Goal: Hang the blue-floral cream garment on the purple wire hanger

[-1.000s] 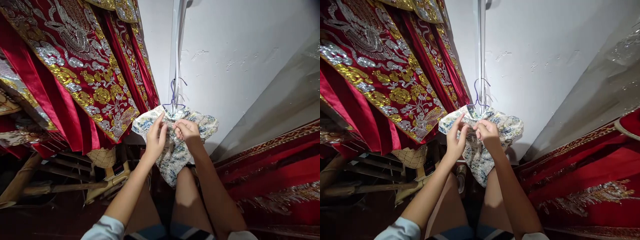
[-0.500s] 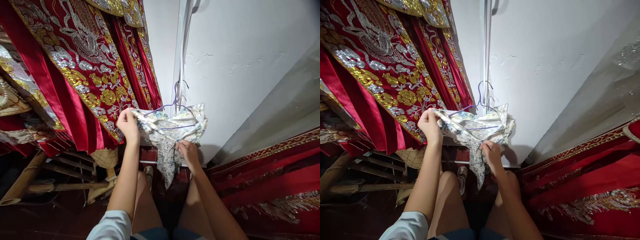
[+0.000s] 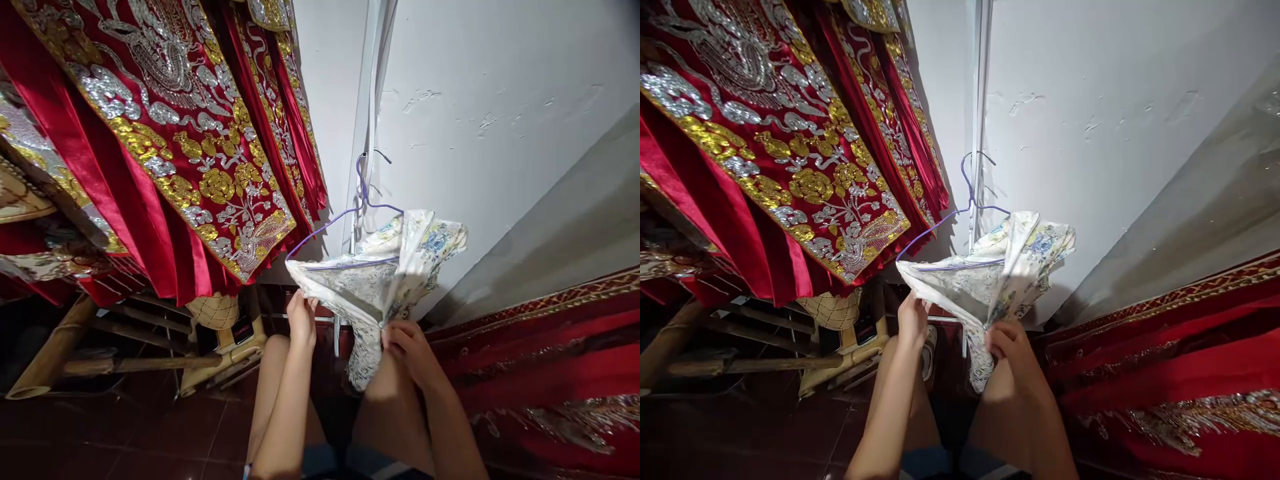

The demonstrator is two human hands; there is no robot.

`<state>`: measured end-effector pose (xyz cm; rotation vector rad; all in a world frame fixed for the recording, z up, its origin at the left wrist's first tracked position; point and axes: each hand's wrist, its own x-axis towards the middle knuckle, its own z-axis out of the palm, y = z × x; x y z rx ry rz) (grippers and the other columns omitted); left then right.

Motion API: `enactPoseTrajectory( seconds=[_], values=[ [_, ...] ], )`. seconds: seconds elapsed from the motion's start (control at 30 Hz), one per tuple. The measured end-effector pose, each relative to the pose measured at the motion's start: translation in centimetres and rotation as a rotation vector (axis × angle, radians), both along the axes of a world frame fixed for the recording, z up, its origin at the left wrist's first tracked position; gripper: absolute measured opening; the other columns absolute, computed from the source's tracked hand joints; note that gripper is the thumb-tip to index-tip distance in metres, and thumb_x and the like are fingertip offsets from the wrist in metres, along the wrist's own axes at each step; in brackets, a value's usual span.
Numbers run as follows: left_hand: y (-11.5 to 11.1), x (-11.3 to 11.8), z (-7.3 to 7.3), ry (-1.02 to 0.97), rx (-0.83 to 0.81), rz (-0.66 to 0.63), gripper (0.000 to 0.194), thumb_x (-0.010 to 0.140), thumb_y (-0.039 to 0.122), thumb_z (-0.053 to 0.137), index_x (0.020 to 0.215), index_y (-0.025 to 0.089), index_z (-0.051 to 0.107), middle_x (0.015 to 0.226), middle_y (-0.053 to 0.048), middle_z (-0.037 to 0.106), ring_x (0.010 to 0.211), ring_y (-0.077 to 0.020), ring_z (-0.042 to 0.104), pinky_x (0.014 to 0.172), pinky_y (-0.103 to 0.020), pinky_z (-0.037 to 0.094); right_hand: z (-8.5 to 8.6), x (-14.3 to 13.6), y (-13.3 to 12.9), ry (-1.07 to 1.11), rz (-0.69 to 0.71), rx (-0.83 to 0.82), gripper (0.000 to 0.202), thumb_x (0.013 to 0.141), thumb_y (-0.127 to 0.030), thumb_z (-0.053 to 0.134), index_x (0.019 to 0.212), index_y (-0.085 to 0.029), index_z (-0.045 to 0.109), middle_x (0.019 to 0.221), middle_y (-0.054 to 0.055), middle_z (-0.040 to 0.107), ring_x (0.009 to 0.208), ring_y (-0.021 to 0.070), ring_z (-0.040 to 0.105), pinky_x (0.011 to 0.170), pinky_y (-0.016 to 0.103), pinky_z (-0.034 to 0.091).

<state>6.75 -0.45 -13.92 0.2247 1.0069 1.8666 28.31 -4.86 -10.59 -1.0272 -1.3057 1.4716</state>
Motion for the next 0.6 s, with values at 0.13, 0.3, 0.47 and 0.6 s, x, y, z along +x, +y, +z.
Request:
enactPoseTrajectory(
  seconds=[0.13,0.3,0.47,0.6],
  values=[
    [-2.1,-0.1,-0.9,0.068,-0.032,-0.041,0.025,0.072,0.03,0.076,0.087,0.013,0.065,0.083,-0.003,0.068,0.075,-0.0131,0.061,0.073,-0.024,0.047,-1.9,2.3,-0.9,-0.135,0.146,-0.109,0.029,0.078,-0.032,0.06,0.051,-0.02,0.06,0.046,-0.003,0.039,0.046,0.011,0.028,0.05,0.029,0.018],
    [-4.1,1.8,1.1,0.175,0.075,-0.153,0.034,0.077,0.046,0.075,0.081,0.017,0.06,0.076,0.001,0.06,0.07,-0.0119,0.054,0.071,-0.024,0.045,-3.1,0.4,0.5,-0.266,-0.051,-0.016,0.038,0.081,-0.049,0.068,0.055,-0.022,0.059,0.055,-0.001,0.049,0.058,0.0167,0.046,0.058,0.031,0.037],
    [-6.3,5.2,5.2,0.762,0.337,-0.507,0.028,0.097,0.039,0.055,0.082,0.018,0.063,0.085,-0.005,0.062,0.085,-0.0185,0.058,0.084,-0.031,0.047,-2.1,-3.4,1.9,0.171,-0.051,-0.19,0.057,0.071,-0.079,0.065,0.074,-0.022,0.067,0.072,0.005,0.066,0.08,0.026,0.064,0.07,0.036,0.053],
    [-7.2,5.0,7.9,1.185,0.492,-0.693,0.022,0.1,0.032,0.052,0.091,0.02,0.069,0.099,-0.009,0.068,0.104,-0.0238,0.061,0.1,-0.039,0.044,-0.7,-3.9,2.0,0.355,0.028,-0.433,0.061,0.07,-0.082,0.064,0.066,-0.021,0.064,0.06,0.005,0.062,0.068,0.0277,0.066,0.06,0.039,0.054]
  ],
)
